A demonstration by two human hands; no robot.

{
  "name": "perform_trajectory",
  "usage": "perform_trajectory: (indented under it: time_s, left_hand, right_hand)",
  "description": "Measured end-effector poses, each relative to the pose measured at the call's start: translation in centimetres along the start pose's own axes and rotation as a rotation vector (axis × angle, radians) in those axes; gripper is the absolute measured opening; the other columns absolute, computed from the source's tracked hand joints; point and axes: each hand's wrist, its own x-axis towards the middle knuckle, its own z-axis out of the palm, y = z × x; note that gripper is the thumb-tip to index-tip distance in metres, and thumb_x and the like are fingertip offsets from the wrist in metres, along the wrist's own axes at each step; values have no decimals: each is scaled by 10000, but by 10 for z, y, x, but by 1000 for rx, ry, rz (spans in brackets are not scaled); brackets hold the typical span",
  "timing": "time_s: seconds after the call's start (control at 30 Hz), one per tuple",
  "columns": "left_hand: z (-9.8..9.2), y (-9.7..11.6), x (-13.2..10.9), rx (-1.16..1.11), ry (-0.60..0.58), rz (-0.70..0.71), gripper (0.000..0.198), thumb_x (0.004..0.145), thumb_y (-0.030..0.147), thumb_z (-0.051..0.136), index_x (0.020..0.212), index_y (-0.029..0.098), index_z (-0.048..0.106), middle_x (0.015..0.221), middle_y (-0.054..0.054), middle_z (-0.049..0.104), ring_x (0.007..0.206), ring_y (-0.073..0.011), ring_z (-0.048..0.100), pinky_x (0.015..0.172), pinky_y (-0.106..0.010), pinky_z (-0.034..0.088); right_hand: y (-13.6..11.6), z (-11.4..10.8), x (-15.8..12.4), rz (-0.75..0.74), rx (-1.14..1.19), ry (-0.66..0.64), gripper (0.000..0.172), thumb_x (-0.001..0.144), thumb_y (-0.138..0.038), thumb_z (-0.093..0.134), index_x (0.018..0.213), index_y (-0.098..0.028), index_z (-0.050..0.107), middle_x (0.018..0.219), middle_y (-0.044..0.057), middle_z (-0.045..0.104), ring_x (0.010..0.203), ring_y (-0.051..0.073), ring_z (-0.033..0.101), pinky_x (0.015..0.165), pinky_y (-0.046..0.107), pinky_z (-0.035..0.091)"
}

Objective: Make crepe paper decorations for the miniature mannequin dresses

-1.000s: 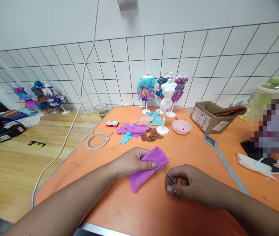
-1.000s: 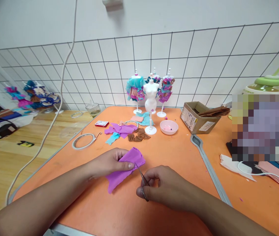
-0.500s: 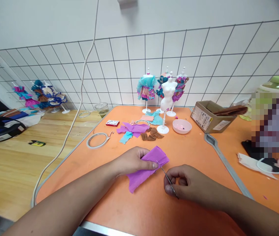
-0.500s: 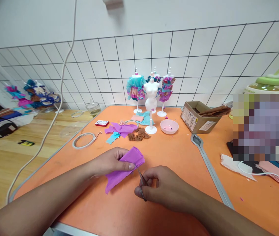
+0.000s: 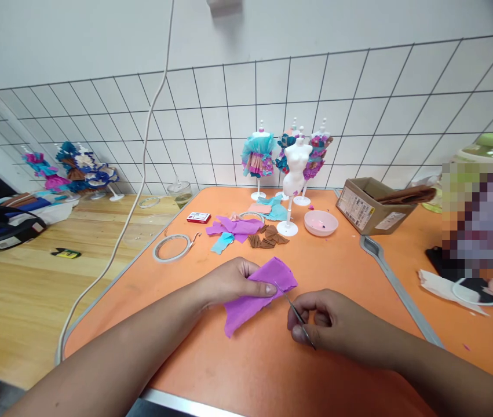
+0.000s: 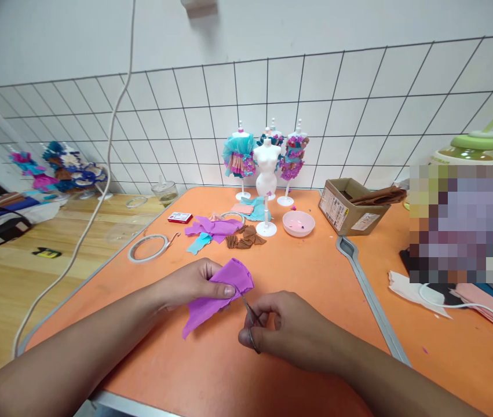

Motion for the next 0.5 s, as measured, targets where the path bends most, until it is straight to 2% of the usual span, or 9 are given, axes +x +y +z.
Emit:
perform_trajectory:
  time_s: [0.17, 0.33, 0.5]
  left_hand:
    - [4, 0, 0, -38, -56, 31, 324, 707, 469, 735, 797, 158, 715, 672, 20, 649, 589, -101, 539, 573, -202, 390]
    - [-1, 0, 0, -50, -37, 4, 308, 706, 452, 745, 765, 152, 713, 685, 19, 652, 607, -94, 549, 564, -186, 395]
    - [-1, -3, 0, -5, -65, 6, 354, 707, 476, 737, 828, 143, 736, 701, -4, 670, 605, -103, 555, 567, -193, 403]
  right_hand:
    - [0, 1, -1, -9, 11, -11, 175, 817, -346, 612, 779, -176, 618, 627, -45, 541, 555, 77, 399, 486, 186, 272]
    - [0, 1, 0, 20, 24, 13, 207, 807, -352, 623, 728, -160, 629, 597, -43, 506, 550, 78, 396, 482, 187, 275]
    - [1, 5, 1, 6, 27, 6, 145, 802, -319, 620, 798, -176, 642, 627, -44, 533, 563, 81, 396, 486, 180, 285]
